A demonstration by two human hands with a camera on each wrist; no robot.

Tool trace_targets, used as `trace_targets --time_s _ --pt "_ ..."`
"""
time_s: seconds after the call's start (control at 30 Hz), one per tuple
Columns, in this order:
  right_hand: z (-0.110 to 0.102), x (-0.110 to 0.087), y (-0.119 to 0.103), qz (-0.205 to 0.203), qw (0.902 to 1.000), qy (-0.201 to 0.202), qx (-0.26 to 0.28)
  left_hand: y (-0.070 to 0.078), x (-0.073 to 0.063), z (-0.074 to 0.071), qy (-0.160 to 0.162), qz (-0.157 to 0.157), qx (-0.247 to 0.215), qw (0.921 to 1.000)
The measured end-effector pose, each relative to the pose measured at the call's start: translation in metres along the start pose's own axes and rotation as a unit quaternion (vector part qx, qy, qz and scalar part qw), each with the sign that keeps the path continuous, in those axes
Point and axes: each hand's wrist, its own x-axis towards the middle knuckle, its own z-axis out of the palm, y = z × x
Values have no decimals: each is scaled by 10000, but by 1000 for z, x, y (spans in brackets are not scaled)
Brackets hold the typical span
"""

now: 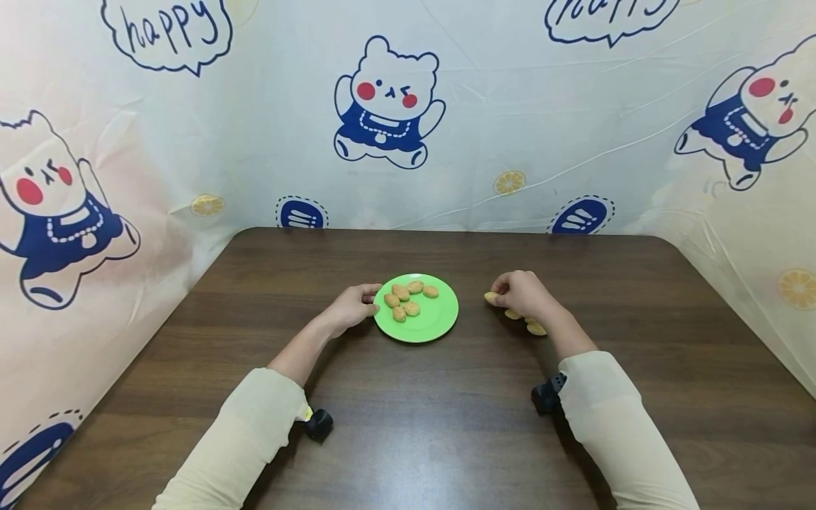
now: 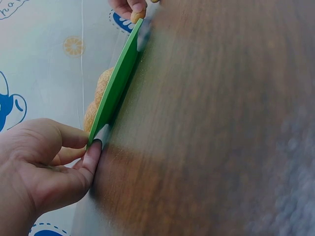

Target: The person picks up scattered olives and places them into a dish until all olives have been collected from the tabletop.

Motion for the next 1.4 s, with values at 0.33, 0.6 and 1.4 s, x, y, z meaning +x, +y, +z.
trace_targets --time_s 0.33,0.6,1.4 --pt "2 3 -4 -113 9999 2 37 1 1 1 -16 17 35 10000" --pt "6 5 -14 -137 9999 33 69 1 1 1 -13 -54 79 10000" --pt "16 15 -33 -270 9993 -42 242 1 -1 -1 -15 -31 31 10000"
